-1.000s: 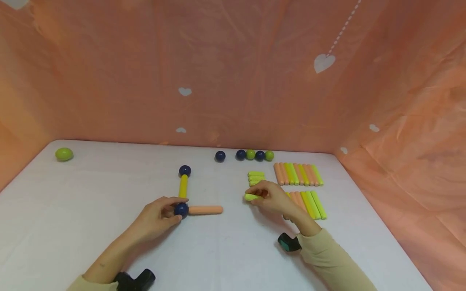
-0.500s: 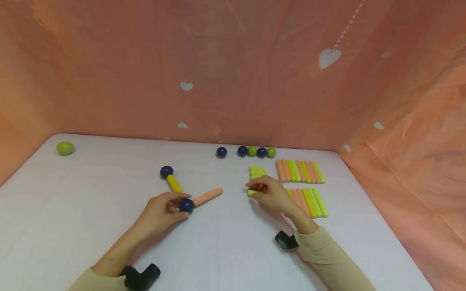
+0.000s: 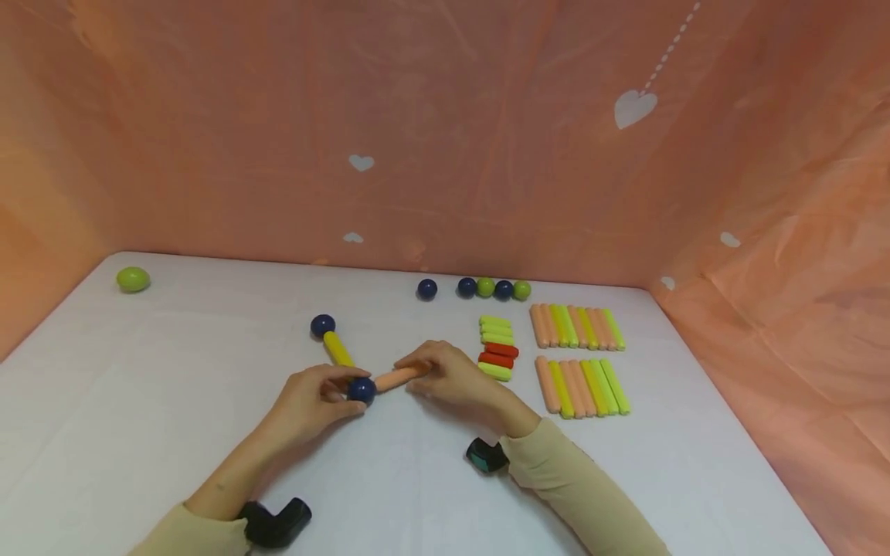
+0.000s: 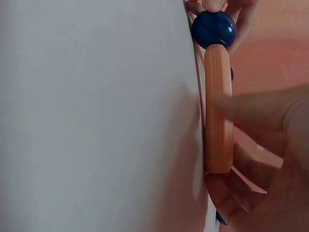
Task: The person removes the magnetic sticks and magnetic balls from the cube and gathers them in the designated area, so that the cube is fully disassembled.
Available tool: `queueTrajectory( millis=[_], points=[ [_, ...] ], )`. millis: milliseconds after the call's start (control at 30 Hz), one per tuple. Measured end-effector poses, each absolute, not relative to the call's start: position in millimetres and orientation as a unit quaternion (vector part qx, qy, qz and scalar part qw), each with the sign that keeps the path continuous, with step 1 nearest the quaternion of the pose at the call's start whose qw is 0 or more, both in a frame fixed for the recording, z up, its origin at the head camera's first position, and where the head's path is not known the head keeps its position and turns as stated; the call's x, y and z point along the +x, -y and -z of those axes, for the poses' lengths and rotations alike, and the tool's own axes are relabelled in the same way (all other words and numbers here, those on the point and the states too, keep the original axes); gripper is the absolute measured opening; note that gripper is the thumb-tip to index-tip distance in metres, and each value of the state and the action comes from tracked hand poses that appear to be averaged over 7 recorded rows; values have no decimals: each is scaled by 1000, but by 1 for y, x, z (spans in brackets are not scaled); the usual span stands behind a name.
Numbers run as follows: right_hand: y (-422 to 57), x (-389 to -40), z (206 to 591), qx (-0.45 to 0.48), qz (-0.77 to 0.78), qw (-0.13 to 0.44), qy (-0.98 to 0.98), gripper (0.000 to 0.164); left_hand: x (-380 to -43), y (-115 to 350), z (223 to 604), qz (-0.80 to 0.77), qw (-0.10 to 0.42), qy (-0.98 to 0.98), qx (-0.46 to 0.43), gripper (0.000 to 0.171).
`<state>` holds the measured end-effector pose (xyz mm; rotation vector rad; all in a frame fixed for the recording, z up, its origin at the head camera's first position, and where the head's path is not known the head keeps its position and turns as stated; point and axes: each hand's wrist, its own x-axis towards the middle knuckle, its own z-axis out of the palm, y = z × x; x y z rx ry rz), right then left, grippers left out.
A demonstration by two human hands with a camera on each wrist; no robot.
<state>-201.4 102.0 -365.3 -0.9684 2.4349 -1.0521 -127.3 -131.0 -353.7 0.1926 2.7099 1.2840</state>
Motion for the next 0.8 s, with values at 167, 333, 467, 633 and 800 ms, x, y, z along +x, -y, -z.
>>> queueTrajectory(
  millis=[167,333,467,633,800],
  points=[
    [-110,-191,364,-315,373,191,-852,25,-127,125,354,-426,59,-902,38,37],
    [-121,-182,361,-311,374,179,-855,26,-130,114,353,-429,53,-901,13,37],
    [-135,-174,358,-297,384,161,-859,24,-135,105,351,-406,31,-913,3,37],
    [-162,-167,354,-268,396,110,-871,23,-135,100,348,-382,15,-924,0,39],
    [-196,-166,355,-209,423,91,-877,25,-134,100,345,-379,35,-925,20,54]
  ],
)
